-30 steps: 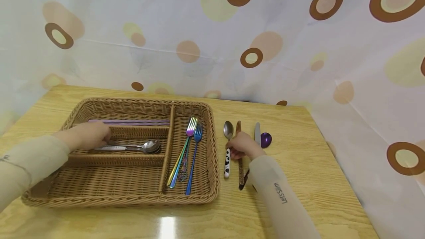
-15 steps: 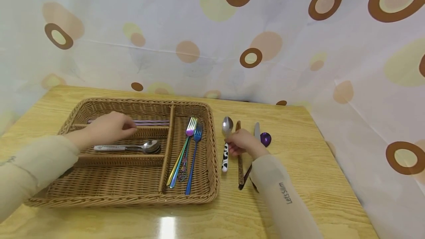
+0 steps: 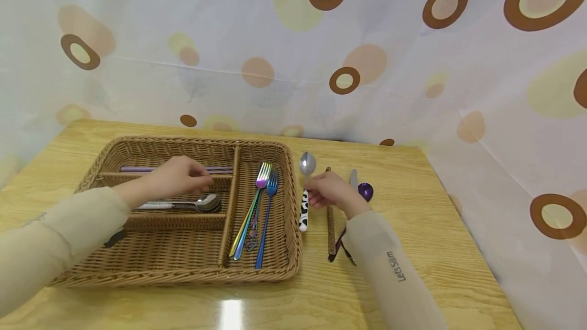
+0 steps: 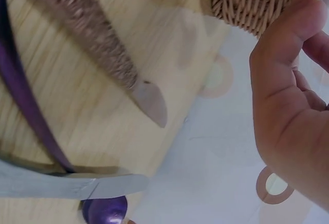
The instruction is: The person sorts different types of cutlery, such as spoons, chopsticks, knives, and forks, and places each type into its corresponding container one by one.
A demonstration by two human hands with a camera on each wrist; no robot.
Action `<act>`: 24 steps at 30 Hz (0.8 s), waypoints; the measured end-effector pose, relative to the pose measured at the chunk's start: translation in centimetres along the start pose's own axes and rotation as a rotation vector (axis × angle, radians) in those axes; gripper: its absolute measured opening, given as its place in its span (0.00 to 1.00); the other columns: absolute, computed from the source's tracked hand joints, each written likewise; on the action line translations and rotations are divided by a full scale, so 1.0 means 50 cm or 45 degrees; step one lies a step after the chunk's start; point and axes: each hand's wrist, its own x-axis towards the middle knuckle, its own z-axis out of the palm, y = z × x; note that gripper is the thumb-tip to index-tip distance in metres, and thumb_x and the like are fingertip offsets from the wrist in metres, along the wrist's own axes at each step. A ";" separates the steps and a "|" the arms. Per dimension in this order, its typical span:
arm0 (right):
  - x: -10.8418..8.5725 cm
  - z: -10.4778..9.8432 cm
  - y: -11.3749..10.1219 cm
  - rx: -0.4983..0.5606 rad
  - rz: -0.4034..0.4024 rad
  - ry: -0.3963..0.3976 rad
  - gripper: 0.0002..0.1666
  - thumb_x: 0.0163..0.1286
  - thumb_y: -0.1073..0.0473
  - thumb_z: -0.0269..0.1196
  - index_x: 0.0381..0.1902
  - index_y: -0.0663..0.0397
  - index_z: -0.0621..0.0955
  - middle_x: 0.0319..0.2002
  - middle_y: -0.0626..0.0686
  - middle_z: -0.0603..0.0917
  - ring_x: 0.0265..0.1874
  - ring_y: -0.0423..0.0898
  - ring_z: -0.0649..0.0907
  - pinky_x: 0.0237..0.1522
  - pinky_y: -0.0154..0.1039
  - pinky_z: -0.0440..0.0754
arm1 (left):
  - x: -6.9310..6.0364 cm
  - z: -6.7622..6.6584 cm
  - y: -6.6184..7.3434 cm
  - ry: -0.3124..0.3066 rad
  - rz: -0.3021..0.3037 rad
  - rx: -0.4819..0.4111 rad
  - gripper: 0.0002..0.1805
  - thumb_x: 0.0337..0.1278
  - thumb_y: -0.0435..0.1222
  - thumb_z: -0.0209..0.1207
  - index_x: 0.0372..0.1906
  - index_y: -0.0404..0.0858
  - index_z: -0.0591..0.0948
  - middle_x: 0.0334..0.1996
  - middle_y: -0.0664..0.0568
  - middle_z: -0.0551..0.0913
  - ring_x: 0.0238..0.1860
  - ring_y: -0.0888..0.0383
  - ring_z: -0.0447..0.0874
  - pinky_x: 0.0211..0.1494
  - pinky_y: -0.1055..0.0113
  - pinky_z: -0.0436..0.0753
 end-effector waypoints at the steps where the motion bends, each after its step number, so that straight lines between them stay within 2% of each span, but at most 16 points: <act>1: 0.000 0.001 -0.003 -0.004 -0.008 -0.008 0.13 0.71 0.59 0.50 0.40 0.66 0.75 0.19 0.44 0.76 0.18 0.35 0.77 0.27 0.30 0.77 | 0.002 0.003 0.004 -0.011 -0.014 -0.041 0.14 0.67 0.38 0.50 0.40 0.34 0.83 0.36 0.43 0.84 0.32 0.54 0.83 0.36 0.65 0.79; 6: -0.002 0.009 -0.018 -0.008 -0.024 -0.021 0.13 0.72 0.58 0.50 0.40 0.64 0.75 0.19 0.44 0.76 0.19 0.35 0.78 0.27 0.30 0.78 | 0.010 0.021 0.024 -0.040 -0.061 -0.157 0.14 0.67 0.37 0.50 0.42 0.32 0.83 0.35 0.42 0.84 0.29 0.55 0.80 0.29 0.68 0.76; 11: -0.002 0.021 -0.032 0.011 -0.041 -0.028 0.12 0.72 0.58 0.51 0.36 0.62 0.76 0.19 0.44 0.76 0.18 0.35 0.78 0.26 0.29 0.78 | 0.016 0.034 0.045 -0.050 -0.019 -0.132 0.15 0.66 0.37 0.50 0.41 0.32 0.84 0.35 0.42 0.85 0.31 0.51 0.83 0.33 0.64 0.80; 13: -0.001 0.026 -0.038 0.012 -0.049 -0.031 0.12 0.72 0.57 0.51 0.35 0.62 0.76 0.19 0.44 0.76 0.18 0.35 0.77 0.26 0.29 0.78 | 0.018 0.038 0.052 -0.055 -0.005 -0.129 0.15 0.66 0.37 0.49 0.37 0.33 0.85 0.33 0.42 0.85 0.29 0.52 0.82 0.32 0.64 0.80; 17: 0.001 0.037 -0.048 0.010 -0.053 -0.033 0.12 0.72 0.57 0.51 0.34 0.61 0.76 0.19 0.44 0.75 0.18 0.35 0.77 0.26 0.30 0.78 | 0.023 0.044 0.063 -0.072 -0.014 -0.133 0.16 0.66 0.37 0.48 0.31 0.34 0.84 0.26 0.44 0.84 0.17 0.61 0.73 0.24 0.68 0.74; 20: 0.005 0.044 -0.054 0.013 -0.055 -0.038 0.12 0.72 0.57 0.51 0.33 0.60 0.75 0.19 0.45 0.75 0.18 0.35 0.77 0.26 0.30 0.78 | 0.026 0.050 0.067 -0.076 -0.021 -0.122 0.17 0.66 0.38 0.49 0.27 0.35 0.84 0.22 0.47 0.83 0.16 0.63 0.70 0.23 0.71 0.71; 24: 0.009 0.052 -0.061 0.014 -0.058 -0.041 0.12 0.73 0.57 0.51 0.32 0.59 0.74 0.19 0.45 0.75 0.18 0.36 0.77 0.26 0.30 0.78 | 0.030 0.059 0.076 -0.075 -0.010 -0.112 0.18 0.67 0.38 0.49 0.24 0.36 0.83 0.21 0.46 0.83 0.22 0.56 0.79 0.29 0.70 0.77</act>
